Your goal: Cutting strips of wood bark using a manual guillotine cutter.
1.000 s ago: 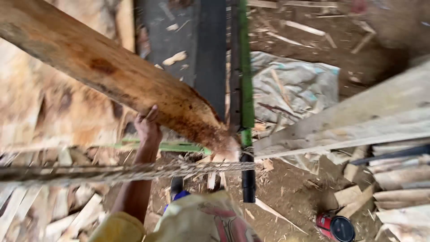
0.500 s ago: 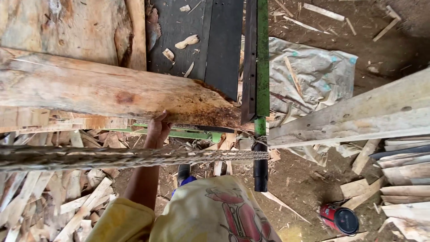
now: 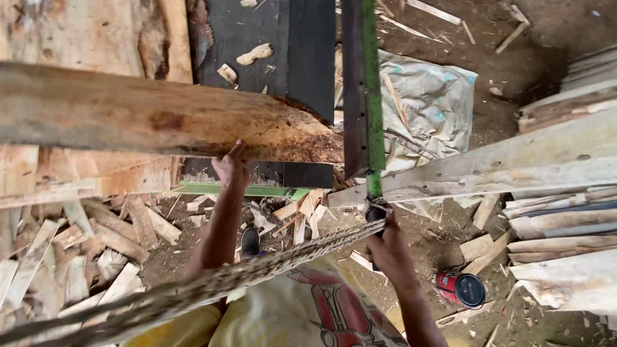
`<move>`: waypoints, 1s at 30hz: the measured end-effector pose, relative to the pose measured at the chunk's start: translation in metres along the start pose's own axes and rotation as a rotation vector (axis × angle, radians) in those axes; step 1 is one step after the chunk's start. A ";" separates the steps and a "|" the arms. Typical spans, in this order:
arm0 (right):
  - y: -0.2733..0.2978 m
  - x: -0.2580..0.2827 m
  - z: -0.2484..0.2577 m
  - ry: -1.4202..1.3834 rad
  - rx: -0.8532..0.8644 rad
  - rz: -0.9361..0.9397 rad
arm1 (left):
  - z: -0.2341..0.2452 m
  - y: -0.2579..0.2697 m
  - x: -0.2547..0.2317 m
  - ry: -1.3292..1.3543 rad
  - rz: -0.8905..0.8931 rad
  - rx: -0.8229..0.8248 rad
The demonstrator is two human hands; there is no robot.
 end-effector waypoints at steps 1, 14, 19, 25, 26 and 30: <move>-0.008 -0.003 -0.006 0.004 -0.011 0.009 | 0.010 -0.024 0.017 0.010 0.001 0.011; 0.021 0.048 0.032 0.337 -0.061 0.150 | 0.045 -0.090 0.055 -0.025 0.029 0.092; 0.053 0.109 0.060 0.078 -0.100 0.044 | 0.005 -0.055 0.016 -0.098 0.060 0.080; -0.056 -0.084 -0.046 -0.017 -0.194 0.330 | 0.045 -0.080 0.060 0.022 0.019 0.083; -0.069 -0.108 -0.052 -0.019 -0.176 0.368 | 0.045 -0.066 0.056 -0.015 0.041 0.001; -0.052 -0.102 -0.041 -0.099 -0.084 0.092 | 0.052 -0.095 0.075 0.129 0.084 0.218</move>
Point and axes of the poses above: each hand's wrist, its own y-axis away from the middle knuckle, its own z-axis out of the back of the hand, x = y × z, the point moved 2 cm from there along -y, towards the middle knuckle
